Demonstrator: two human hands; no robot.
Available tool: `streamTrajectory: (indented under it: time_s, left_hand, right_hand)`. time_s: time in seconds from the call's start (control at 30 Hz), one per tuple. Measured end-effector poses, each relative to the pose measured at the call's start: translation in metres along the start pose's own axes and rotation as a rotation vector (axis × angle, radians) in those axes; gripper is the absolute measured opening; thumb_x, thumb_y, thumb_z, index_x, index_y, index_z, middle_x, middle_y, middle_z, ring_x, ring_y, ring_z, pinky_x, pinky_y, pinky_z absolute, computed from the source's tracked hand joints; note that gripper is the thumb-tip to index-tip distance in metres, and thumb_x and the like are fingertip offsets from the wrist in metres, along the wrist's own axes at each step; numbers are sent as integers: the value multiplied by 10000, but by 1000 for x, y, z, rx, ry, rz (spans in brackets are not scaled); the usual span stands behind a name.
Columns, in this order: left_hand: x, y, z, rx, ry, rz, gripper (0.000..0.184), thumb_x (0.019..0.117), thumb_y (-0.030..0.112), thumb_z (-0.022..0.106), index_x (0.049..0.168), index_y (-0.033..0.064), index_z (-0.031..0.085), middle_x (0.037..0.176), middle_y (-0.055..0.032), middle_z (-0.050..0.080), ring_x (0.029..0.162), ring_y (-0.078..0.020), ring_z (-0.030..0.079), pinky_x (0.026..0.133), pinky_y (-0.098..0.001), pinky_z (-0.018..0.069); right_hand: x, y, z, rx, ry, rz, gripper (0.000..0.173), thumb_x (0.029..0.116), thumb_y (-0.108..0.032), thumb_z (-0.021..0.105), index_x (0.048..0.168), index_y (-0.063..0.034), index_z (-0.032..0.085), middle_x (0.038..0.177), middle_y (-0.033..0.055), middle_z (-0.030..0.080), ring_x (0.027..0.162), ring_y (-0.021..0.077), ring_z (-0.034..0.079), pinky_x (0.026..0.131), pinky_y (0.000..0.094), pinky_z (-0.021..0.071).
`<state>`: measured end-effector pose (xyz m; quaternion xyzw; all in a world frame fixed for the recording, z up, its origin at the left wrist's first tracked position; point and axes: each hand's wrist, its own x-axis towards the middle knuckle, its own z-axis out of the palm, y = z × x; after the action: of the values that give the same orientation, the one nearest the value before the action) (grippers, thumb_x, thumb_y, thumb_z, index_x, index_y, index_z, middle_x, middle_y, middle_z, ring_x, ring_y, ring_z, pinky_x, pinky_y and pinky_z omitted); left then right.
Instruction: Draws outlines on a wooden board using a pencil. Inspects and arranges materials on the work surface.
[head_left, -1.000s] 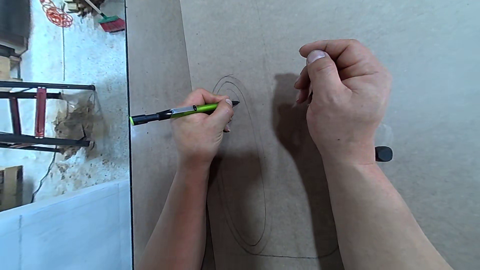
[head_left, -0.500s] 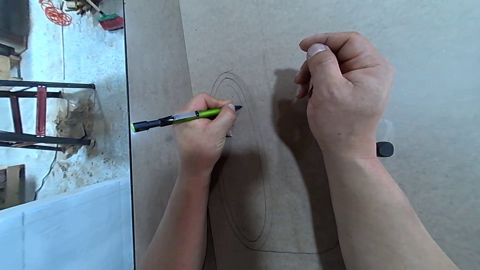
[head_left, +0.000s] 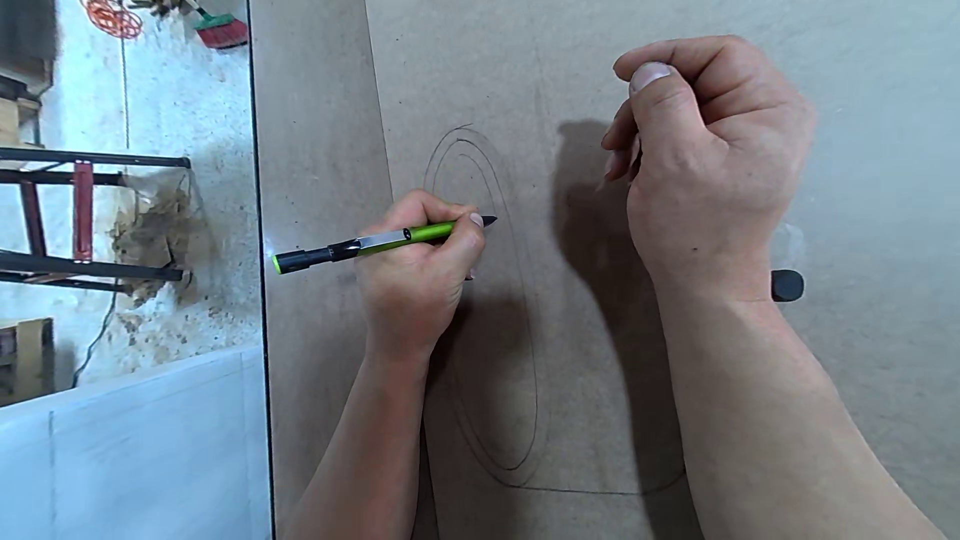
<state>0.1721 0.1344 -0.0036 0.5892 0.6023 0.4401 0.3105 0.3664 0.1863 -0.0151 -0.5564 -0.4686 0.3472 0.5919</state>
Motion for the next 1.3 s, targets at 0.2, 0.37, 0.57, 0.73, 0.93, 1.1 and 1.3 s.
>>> streamTrajectory:
  time_s: [0.2, 0.37, 0.57, 0.73, 0.93, 1.1, 1.3]
  left_hand:
    - [-7, -1, -1, 10, -7, 12, 25, 921, 47, 689, 899, 55, 679, 755, -32, 722, 556, -108, 661, 456, -230, 551]
    - [-19, 5, -3, 64, -30, -29, 25, 949, 86, 695, 927, 88, 684, 776, -22, 727, 553, -104, 657, 441, -217, 532]
    - [-27, 9, -5, 80, -41, -47, 29, 951, 81, 690, 923, 89, 689, 761, -21, 719, 533, -113, 644, 427, -227, 523]
    - [-34, 10, -6, 87, -51, -62, 22, 949, 97, 691, 928, 92, 698, 745, -15, 711, 520, -108, 634, 417, -225, 514]
    - [-41, 10, -8, 86, -61, -59, 29, 945, 79, 680, 926, 90, 700, 754, -16, 713, 529, -111, 639, 425, -227, 520]
    - [-47, 12, -9, 83, -68, -59, 18, 944, 87, 695, 928, 91, 703, 752, -8, 715, 535, -108, 647, 433, -229, 534]
    - [-51, 11, -10, 68, -80, -46, 18, 937, 71, 693, 928, 86, 697, 760, -7, 718, 544, -105, 648, 438, -228, 534]
  right_hand:
    - [0, 0, 0, 3, 2, -3, 178, 1054, -131, 538, 1050, -84, 709, 734, -49, 681, 589, 55, 648, 507, 215, 553]
    - [1, 1, 0, -2, 0, -9, 180, 1055, -133, 538, 1039, -87, 712, 731, -52, 680, 586, 56, 646, 507, 216, 550]
    - [1, 1, 0, 5, -6, -10, 187, 1053, -133, 535, 1024, -88, 715, 722, -54, 679, 585, 54, 644, 505, 216, 547]
    - [2, 2, 0, -4, -3, -11, 192, 1051, -145, 539, 1008, -100, 720, 733, -57, 676, 591, 55, 647, 525, 222, 565]
    - [2, 2, 1, -7, 9, -9, 202, 1043, -159, 557, 928, -121, 719, 706, -71, 668, 594, 50, 649, 541, 225, 567]
    - [3, 3, 2, -13, 9, -16, 278, 1033, -138, 558, 792, -151, 696, 657, -71, 655, 580, 59, 643, 546, 248, 559]
    - [3, 3, 2, -11, 15, -47, 326, 1019, -105, 562, 702, -157, 618, 628, -54, 631, 563, 80, 638, 538, 268, 565]
